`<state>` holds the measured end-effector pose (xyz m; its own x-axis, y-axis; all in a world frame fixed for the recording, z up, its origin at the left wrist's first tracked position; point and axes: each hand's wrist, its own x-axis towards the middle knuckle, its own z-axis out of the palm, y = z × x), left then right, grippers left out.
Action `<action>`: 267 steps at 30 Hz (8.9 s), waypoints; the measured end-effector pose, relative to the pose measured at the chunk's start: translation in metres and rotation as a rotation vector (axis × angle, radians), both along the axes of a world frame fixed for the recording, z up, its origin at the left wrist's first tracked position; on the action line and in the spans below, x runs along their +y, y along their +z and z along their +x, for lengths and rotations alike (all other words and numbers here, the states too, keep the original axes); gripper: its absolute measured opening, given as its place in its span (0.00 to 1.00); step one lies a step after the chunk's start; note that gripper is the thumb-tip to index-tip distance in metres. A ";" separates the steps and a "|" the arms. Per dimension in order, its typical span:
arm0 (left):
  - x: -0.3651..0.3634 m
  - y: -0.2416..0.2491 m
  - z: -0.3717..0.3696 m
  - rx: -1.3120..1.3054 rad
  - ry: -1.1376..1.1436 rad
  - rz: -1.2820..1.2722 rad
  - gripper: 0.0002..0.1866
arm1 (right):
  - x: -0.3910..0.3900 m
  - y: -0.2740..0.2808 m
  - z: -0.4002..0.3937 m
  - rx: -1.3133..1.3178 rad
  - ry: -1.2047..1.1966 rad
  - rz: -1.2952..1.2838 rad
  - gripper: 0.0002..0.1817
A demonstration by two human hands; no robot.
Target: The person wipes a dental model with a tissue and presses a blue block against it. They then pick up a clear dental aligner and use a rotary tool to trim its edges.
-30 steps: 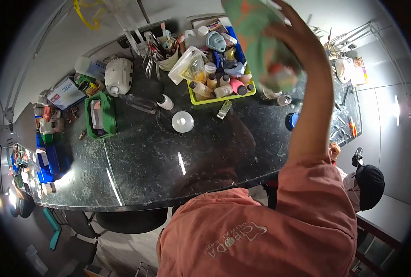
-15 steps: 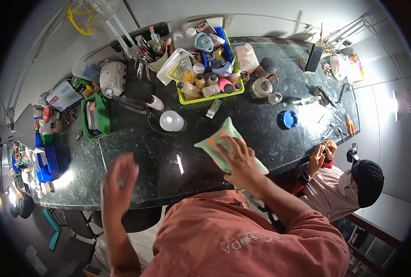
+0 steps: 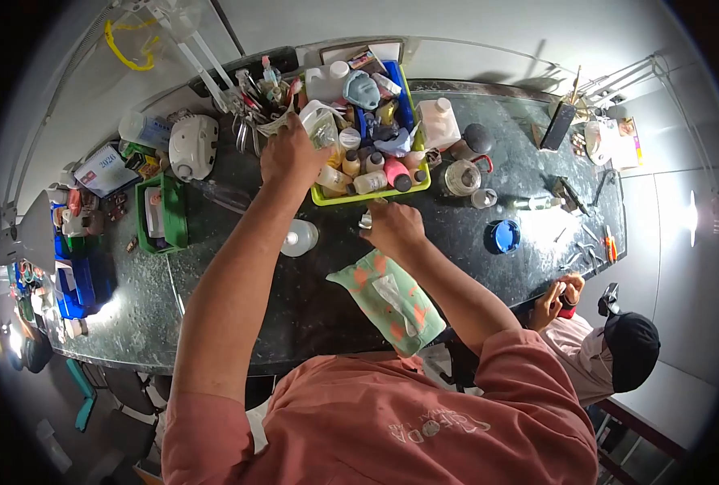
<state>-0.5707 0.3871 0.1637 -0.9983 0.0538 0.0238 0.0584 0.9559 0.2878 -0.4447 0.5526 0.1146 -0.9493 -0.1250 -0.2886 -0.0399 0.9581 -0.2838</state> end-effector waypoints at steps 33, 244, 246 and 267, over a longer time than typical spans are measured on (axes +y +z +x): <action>-0.060 0.136 0.010 0.268 0.088 0.663 0.25 | 0.012 0.046 0.124 -0.066 -0.084 -0.063 0.64; -1.183 0.020 0.403 -0.935 -0.277 0.771 0.17 | -1.256 -0.071 0.186 0.115 0.087 -0.804 0.12; -1.187 0.032 0.397 -0.983 -0.202 0.743 0.18 | -1.242 -0.069 0.190 0.071 0.089 -0.819 0.14; -1.290 0.021 0.280 -0.809 -0.828 0.248 0.15 | -1.143 0.066 0.283 -0.885 0.172 -0.549 0.17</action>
<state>-0.2908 -0.9034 0.1843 -0.3913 0.7740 -0.4978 0.3493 0.6253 0.6978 -0.1619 -0.5909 0.1803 -0.3851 -0.5612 -0.7326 0.2701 0.6906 -0.6709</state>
